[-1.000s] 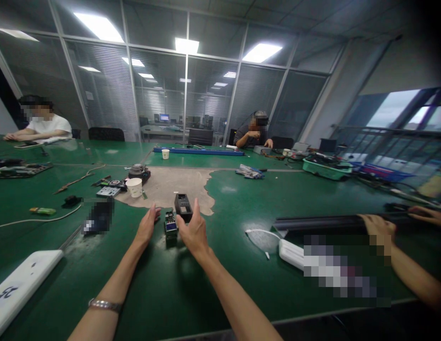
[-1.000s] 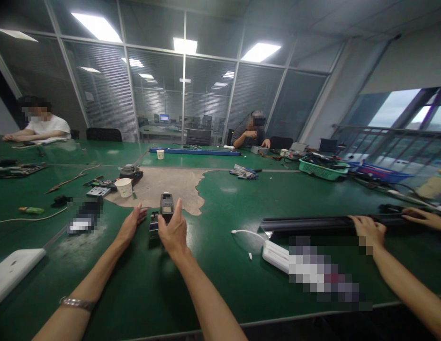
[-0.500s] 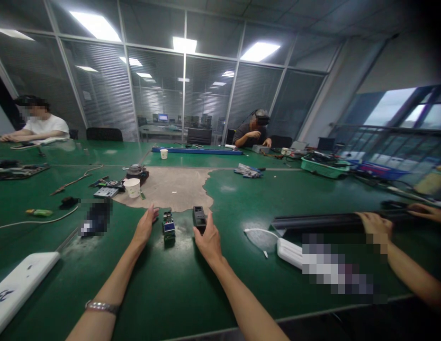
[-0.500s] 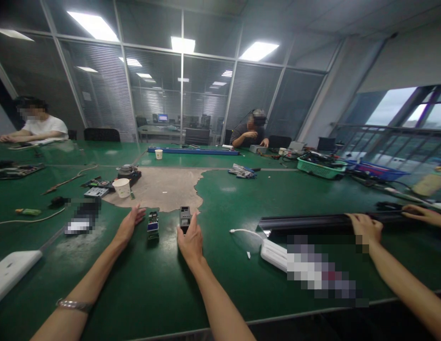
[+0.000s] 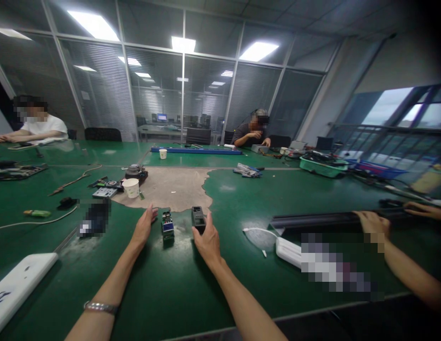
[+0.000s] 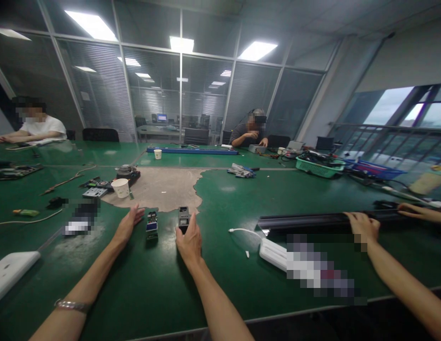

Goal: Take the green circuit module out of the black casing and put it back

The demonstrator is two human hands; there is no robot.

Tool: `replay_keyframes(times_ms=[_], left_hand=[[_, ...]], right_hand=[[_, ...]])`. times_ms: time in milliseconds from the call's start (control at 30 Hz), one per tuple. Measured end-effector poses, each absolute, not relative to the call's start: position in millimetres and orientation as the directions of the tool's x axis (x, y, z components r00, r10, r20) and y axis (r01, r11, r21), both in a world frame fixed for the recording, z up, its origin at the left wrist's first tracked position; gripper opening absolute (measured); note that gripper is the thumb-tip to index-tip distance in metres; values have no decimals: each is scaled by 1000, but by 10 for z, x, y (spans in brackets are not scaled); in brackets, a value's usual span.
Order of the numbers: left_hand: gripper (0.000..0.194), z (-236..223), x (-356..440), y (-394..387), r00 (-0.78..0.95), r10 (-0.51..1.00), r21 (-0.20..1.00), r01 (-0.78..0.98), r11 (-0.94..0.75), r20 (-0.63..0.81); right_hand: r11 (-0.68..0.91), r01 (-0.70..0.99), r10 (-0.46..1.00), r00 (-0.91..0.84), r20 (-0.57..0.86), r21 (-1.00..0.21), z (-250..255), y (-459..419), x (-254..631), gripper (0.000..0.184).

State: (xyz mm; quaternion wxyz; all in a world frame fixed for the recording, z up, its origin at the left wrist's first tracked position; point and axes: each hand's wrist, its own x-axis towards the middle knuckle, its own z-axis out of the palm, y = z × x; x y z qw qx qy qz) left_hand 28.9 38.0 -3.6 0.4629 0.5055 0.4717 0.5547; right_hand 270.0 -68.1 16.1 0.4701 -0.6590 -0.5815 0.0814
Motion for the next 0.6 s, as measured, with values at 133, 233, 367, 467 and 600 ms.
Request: replay_keyframes(times_ms=[133,233,367,467,600], left_hand=[[73,-66,288,402,-65,989,990,-52,-133,130],[75,-80,287,405,-69,988,988,-56,-145,141],[75,-68,291,382,-71,986,986,-48,-157,154],[72,-68,291,382,-78,985,986,-47,-159,155],[74,-97,279,423,-74,985,986,-49,-157,153]], right_hand=[[231,589,840,281,464,-774,378,-733,2551,82],[288,535,849,240,470,-794,493,-731,2368,84],[298,526,874,186,450,-797,555,-663,2128,87],[263,555,897,160,412,-789,584,-626,1999,89],[219,636,912,136,387,-740,614,-630,1896,88]])
